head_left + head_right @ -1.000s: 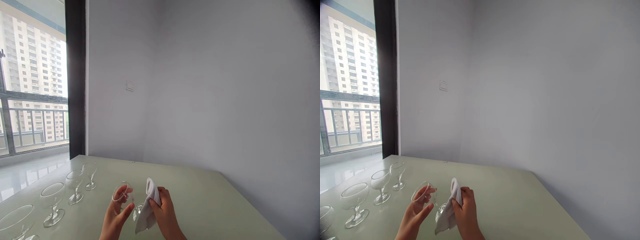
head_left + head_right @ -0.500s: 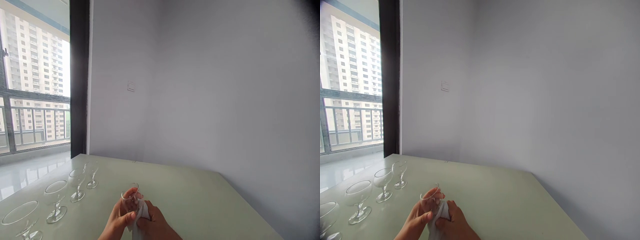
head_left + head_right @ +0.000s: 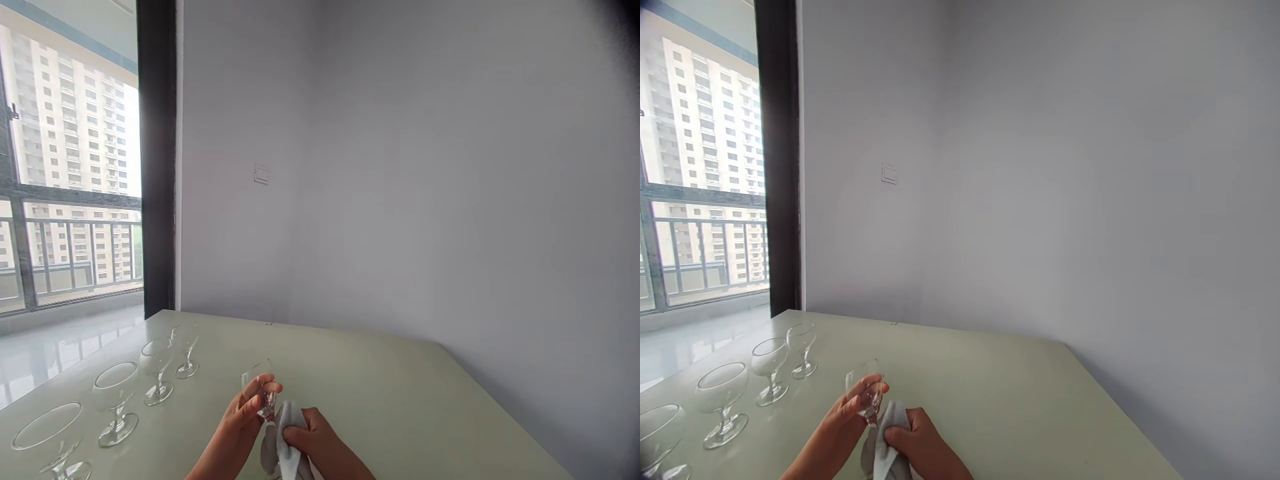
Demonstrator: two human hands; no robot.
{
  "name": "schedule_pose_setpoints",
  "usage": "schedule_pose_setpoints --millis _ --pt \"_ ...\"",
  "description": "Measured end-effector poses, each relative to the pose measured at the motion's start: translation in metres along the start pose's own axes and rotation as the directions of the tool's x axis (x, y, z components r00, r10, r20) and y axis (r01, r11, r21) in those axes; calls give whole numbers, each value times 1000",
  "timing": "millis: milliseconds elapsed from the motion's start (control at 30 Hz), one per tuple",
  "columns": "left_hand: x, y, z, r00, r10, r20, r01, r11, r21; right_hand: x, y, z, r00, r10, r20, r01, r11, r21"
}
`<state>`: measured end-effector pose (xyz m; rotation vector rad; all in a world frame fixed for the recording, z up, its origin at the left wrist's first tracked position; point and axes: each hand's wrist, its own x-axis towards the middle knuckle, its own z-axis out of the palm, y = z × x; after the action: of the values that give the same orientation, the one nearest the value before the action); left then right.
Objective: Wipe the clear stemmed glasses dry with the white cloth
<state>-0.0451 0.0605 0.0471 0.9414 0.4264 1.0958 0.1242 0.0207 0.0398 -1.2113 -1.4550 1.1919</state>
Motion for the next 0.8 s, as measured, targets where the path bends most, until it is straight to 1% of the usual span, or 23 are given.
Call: schedule_pose_setpoints --millis 67,100,133,167,200,233,267,300,333,367,400,467,500,533,600,633,733,767,800 --pt "4 -1 -4 994 23 -102 -17 998 63 1 -4 3 993 -117 -2 114 967 -226" --pt "6 -2 -6 987 34 -157 -20 996 89 3 -3 6 982 -191 -8 177 923 -341" --pt "7 -3 -8 976 46 -214 -24 994 107 5 1 10 952 -306 -27 256 839 -480" --pt "9 -4 -10 960 63 -274 -32 993 116 7 6 14 900 -435 -25 333 722 -606" --pt "10 -5 -12 940 79 -331 -42 992 117 10 13 18 831 -556 -7 394 597 -699" --pt "12 -6 -14 922 94 -376 -56 992 112 12 20 21 757 -653 26 442 483 -756" --pt "12 -7 -15 905 111 -411 -75 992 102 13 27 24 690 -722 50 475 400 -784" --pt "13 -7 -16 893 127 -431 -97 991 91 14 32 26 645 -763 42 486 367 -793" --pt "13 -7 -16 887 144 -439 -121 989 81 15 36 27 628 -778 -8 474 391 -789" --pt "12 -7 -15 883 162 -441 -146 987 72 15 38 27 636 -765 -97 444 466 -765" --pt "11 -7 -13 881 178 -438 -168 984 61 14 38 26 661 -721 -208 401 573 -715" --pt "9 -7 -9 883 191 -429 -196 980 32 14 38 24 720 -543 -431 292 801 -522" --pt "8 -7 -7 888 189 -418 -203 979 12 14 37 24 748 -447 -490 249 874 -417" --pt "7 -7 -4 895 184 -408 -206 979 -10 14 37 25 774 -374 -511 222 916 -334" --pt "5 -7 0 902 169 -396 -203 978 -47 14 37 33 818 -295 -493 200 951 -237" --pt "5 -8 1 903 166 -396 -202 978 -52 14 39 38 830 -263 -491 180 961 -210" --pt "4 -7 3 895 175 -410 -194 981 -5 16 43 54 830 -124 -544 46 987 -155" --pt "4 -7 3 891 188 -414 -194 981 28 16 45 57 835 -94 -542 15 989 -147" --pt "4 -6 3 888 203 -413 -194 979 64 16 48 59 853 -87 -515 12 989 -147"
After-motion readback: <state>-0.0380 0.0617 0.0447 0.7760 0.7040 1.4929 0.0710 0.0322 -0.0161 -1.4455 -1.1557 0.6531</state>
